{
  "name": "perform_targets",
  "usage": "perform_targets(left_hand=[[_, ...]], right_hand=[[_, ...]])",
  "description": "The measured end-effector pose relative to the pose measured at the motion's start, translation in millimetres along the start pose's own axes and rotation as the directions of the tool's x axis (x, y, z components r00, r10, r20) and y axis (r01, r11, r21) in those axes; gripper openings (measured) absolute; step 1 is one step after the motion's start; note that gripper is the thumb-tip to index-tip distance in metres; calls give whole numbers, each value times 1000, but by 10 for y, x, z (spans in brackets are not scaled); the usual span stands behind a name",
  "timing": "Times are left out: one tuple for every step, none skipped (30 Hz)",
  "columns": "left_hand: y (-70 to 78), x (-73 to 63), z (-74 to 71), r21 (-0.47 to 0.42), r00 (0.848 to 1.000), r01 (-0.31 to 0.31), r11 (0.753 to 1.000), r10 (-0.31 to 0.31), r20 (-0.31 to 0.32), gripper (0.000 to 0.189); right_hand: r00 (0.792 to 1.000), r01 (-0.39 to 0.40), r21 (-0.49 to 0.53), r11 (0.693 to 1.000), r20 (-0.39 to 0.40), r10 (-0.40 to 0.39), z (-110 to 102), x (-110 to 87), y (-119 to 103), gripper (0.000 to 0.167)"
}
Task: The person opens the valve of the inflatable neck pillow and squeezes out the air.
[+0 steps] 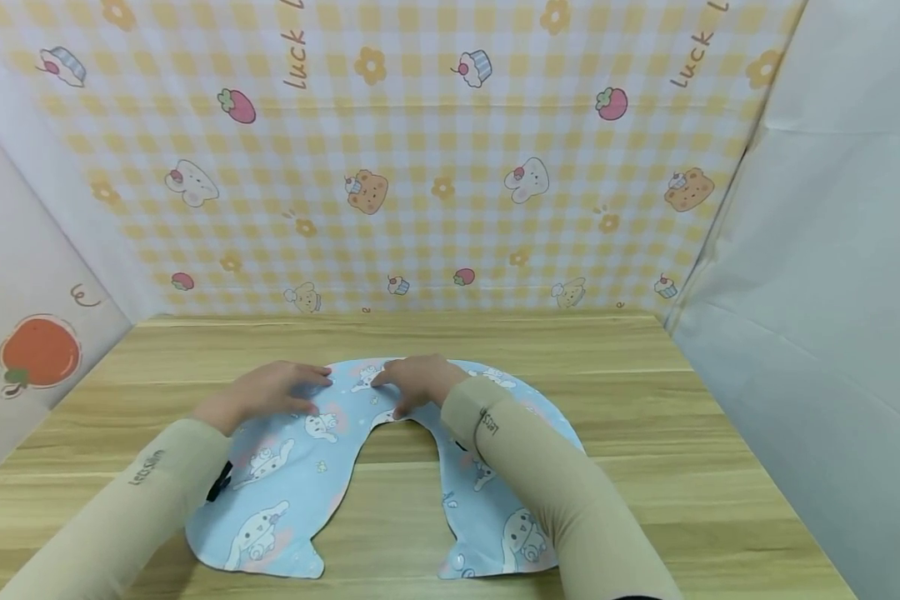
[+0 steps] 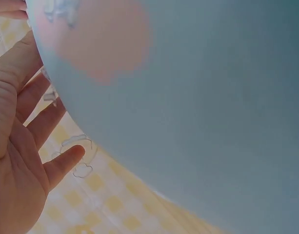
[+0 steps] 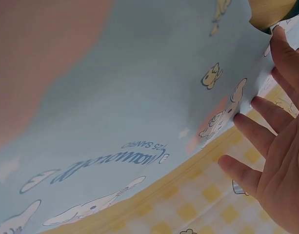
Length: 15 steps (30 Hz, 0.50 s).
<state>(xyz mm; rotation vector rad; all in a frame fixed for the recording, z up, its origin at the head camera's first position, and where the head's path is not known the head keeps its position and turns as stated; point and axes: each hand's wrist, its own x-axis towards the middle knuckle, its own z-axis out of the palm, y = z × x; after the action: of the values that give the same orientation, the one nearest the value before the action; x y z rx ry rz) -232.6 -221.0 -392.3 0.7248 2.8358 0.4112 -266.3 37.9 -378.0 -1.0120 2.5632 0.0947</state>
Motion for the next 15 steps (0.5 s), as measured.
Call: perform_targets(left_hand=[[-17,-8,5,-3,1000,-6,1000,6,-7,46],[-28,-14,6,-7,1000,-9,1000,9,-10,46],[-38,-20,9,-12,1000,-11,1000,11,-12,46],[-45,-25,8,-17,1000,-13,1000,13,-12,46],[-54,-28,5,-18,1000,-19,1000,19,-11,46],[-60,-28,3,-19,1000,-18,1000,18,-9,46],[-63,-25,1,-17,1000,-18,1000,18,-6,47],[-64,-23,-3,-17,1000,-15,1000,15,-2,47],[-66,-22,-9,-16,1000,-11,1000,11,1,47],[-65,-22,-15,-15,1000,-2,1000,2,5,47],[-67,-23,-20,-12,1000,5,1000,-5,6,47],[-68,-25,-26,-10,1000,13,1000,-13,8,47],[-66,-31,-36,-4,1000,16,1000,-16,7,47],[-70,-40,-44,-5,1000,26,1000,-26,4,47],[-75,-50,-50,-6,999,34,999,-34,3,48]], right_hand=[[1000,-3,-1,1000,1,3,-2,-2,-3,65],[1000,-6,-1,1000,2,6,-3,-5,-5,65],[1000,-7,-3,1000,3,7,-5,-7,-7,65],[1000,-7,-3,1000,4,7,-6,-8,-8,65],[1000,-8,-4,1000,4,8,-7,-10,-10,65],[1000,-7,-4,1000,3,7,-8,-12,-12,64],[1000,-6,-5,1000,3,6,-8,-12,-13,64],[1000,-5,-7,1000,2,5,-9,-12,-14,64],[1000,-4,-8,1000,1,4,-8,-13,-15,64],[1000,-5,-8,1000,-1,5,-7,-14,-16,64],[1000,-6,-8,1000,0,6,-4,-15,-16,65],[1000,-8,-8,1000,1,8,-2,-16,-14,65],[1000,-10,-9,1000,2,10,0,-17,-14,65],[1000,-13,-10,1000,2,13,2,-20,-13,65],[1000,-15,-10,1000,3,15,3,-24,-13,65]])
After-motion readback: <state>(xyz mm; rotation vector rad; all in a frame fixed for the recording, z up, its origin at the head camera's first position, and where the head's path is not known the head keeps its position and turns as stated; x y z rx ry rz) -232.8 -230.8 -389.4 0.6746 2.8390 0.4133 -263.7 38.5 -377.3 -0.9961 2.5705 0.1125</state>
